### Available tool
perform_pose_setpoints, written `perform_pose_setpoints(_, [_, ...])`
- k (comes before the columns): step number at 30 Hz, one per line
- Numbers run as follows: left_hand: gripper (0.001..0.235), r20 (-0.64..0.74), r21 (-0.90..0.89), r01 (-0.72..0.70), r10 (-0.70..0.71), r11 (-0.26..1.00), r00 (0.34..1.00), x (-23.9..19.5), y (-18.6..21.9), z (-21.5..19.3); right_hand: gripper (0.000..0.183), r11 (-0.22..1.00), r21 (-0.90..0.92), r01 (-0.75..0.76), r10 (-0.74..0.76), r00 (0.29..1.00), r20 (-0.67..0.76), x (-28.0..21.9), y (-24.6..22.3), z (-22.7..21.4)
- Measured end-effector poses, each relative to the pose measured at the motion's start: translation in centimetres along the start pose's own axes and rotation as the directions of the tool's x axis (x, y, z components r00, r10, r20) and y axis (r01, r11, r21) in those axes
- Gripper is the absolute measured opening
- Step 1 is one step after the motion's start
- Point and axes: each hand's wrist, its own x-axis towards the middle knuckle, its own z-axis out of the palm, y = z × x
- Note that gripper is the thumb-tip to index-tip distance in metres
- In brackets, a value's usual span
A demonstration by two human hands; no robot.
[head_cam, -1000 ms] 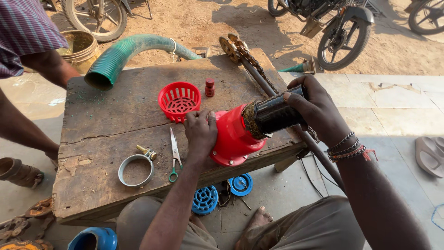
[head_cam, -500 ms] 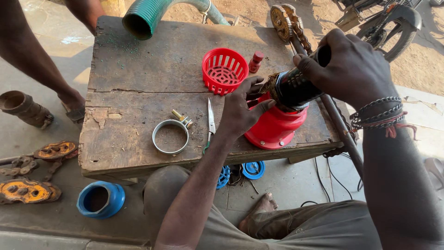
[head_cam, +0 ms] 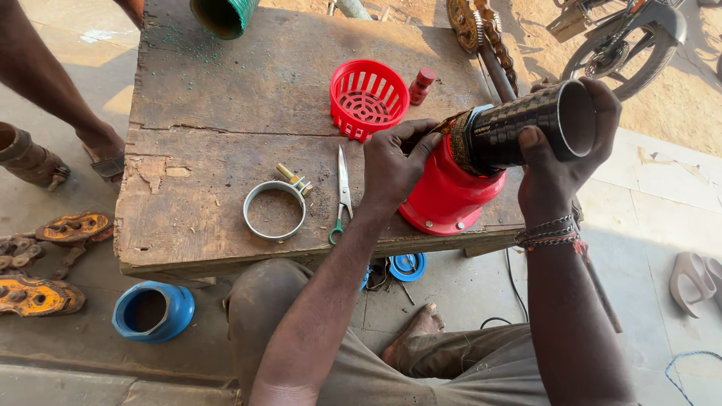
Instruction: The person sits on the floor and assembles a red plastic pipe fitting onto a black corrugated pipe. They wrap a decorative rope around the joint, apply adhesive from a small bottle, and repeatedly test the fit by connecting and disconnecting the parts.
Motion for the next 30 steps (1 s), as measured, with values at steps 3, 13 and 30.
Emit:
perform_pose_setpoints(3, [0.016, -0.046, 0.05, -0.042, 0.044, 0.998, 0.998, 0.4, 1.9, -0.4, 0.074, 0.984, 0.176, 0.038, -0.032, 0.999, -0.036, 0.9, 0.8, -0.1])
perform_pose_setpoints(13, [0.012, 0.099, -0.035, -0.239, 0.241, 0.97, 0.965, -0.9, 9.0, -0.3, 0.072, 0.946, 0.297, -0.131, 0.119, 0.991, 0.057, 0.6, -3.2, -7.9])
perform_pose_setpoints(30, [0.01, 0.496, -0.074, -0.009, 0.045, 0.997, 0.867, -1.8, 9.2, -1.4, 0.065, 0.869, 0.349, -0.352, 0.284, 0.93, 0.232, -1.8, -7.4, -6.4])
